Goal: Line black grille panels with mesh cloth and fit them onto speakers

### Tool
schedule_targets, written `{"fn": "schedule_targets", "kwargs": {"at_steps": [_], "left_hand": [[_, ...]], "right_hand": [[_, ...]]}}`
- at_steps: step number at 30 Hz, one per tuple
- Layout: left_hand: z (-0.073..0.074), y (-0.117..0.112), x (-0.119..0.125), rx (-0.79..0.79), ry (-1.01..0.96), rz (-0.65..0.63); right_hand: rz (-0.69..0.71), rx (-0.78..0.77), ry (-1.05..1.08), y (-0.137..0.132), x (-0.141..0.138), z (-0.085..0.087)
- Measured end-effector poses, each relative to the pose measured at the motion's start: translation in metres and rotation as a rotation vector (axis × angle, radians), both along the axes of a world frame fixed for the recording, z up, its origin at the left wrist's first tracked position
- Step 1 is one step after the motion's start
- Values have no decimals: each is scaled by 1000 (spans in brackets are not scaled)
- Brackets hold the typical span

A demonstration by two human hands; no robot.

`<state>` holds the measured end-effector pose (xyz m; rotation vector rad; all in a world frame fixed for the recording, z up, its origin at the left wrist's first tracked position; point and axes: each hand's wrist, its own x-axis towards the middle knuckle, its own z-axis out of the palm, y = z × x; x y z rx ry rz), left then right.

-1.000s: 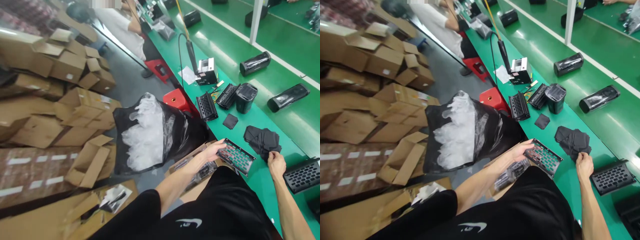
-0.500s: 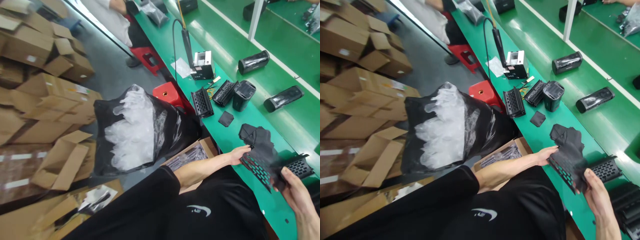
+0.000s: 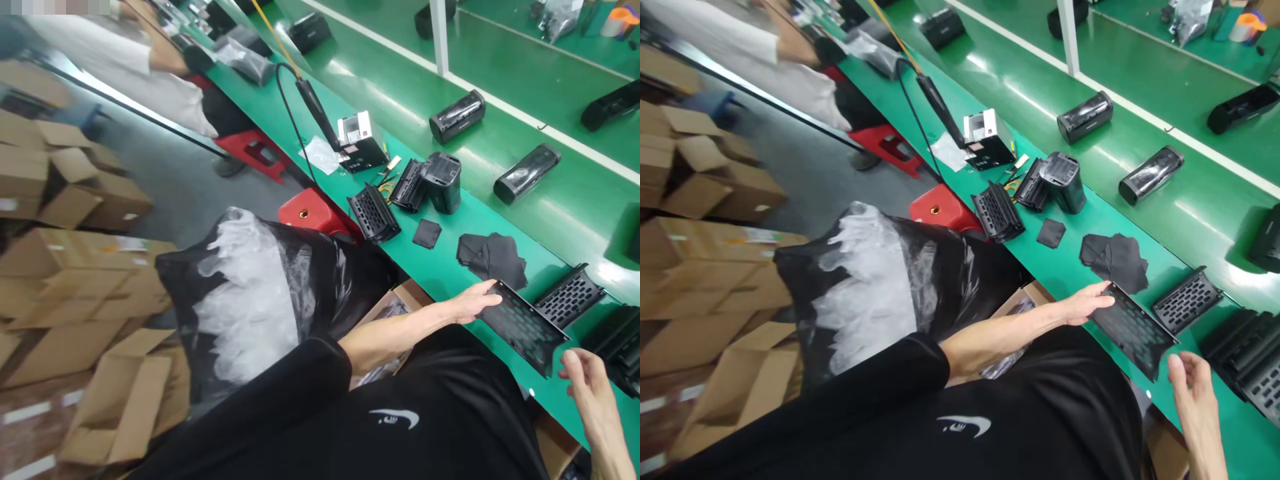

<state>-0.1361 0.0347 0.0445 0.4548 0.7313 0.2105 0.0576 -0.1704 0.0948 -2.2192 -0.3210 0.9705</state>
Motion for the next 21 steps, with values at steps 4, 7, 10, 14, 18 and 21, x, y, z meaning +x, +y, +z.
{"fn": "schedule_targets", "kwargs": {"at_steps": [4, 7, 10, 14, 18, 21], "left_hand": [[13, -2, 3, -13, 33, -35], [22, -1, 5, -38, 103, -34], [31, 2, 6, -13, 122, -46], [40, 3, 7, 73, 55, -90], [43, 2, 8, 66, 89, -95], [43, 0, 9, 47, 110, -82]], "right_hand": [[-191, 76, 182, -1, -19, -4], [-297, 173, 344, 3, -27, -9], [-285, 238, 423, 3, -28, -10], [-287, 236, 442, 3, -25, -6], [-334, 228, 419, 4, -24, -2], [-346, 250, 449, 1, -24, -1]]}}
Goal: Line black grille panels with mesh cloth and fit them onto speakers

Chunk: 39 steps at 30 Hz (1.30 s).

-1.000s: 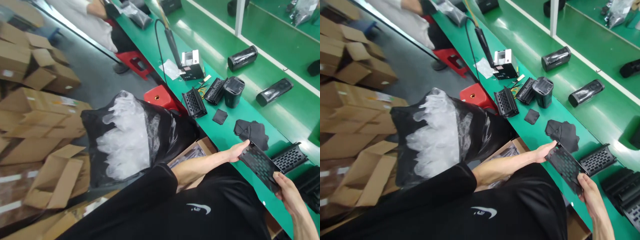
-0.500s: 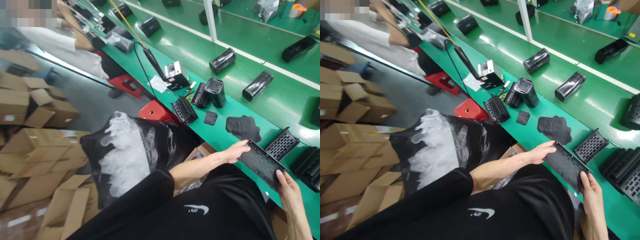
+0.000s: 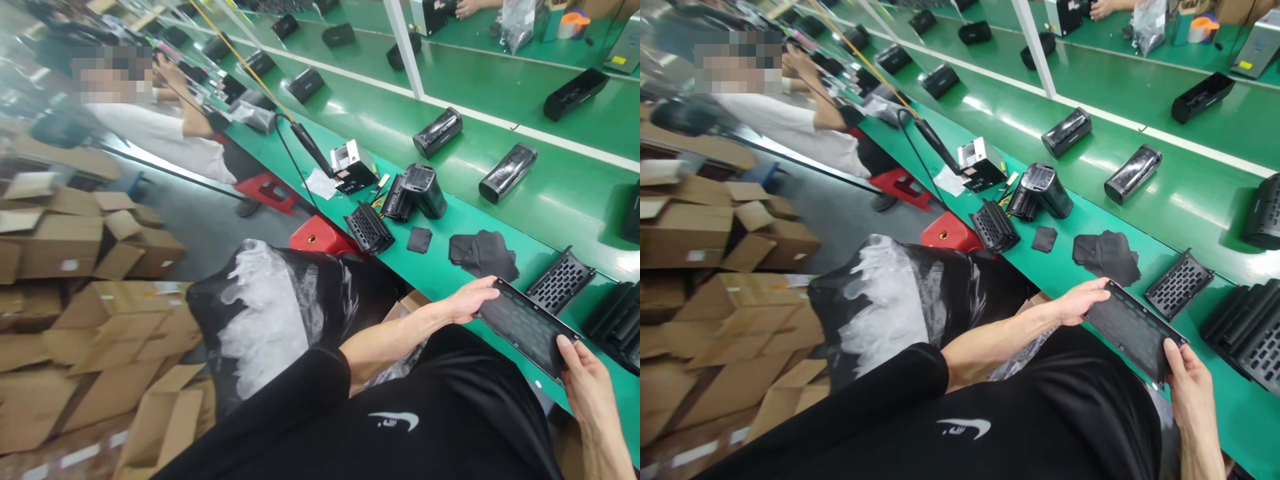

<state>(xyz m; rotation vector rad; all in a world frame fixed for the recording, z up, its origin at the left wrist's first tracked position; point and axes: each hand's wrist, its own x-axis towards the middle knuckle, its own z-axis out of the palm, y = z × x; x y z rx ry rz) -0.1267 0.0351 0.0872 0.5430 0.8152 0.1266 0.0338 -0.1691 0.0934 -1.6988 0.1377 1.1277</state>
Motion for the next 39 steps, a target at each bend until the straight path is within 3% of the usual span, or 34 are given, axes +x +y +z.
{"fn": "schedule_targets", "kwargs": {"at_steps": [8, 16, 27, 30, 34, 37, 39], "left_hand": [[-1, -3, -2, 60, -82, -31], [6, 2, -4, -5, -209, -94], [1, 9, -1, 45, -268, -130], [-8, 13, -4, -3, -314, -113], [-23, 5, -1, -89, -557, -100], [-29, -6, 10, -17, -633, -123], [-30, -7, 17, 24, -614, -58]], "right_hand": [[15, 35, -10, -15, 1, -1], [-43, 85, 20, -18, 1, 8], [-65, 110, 44, -24, 4, 10], [-82, 140, 17, -17, 4, 17], [-134, 180, 8, 7, -2, 28], [-150, 176, 30, 27, -7, 31], [-111, 184, 38, 39, -2, 26]]}}
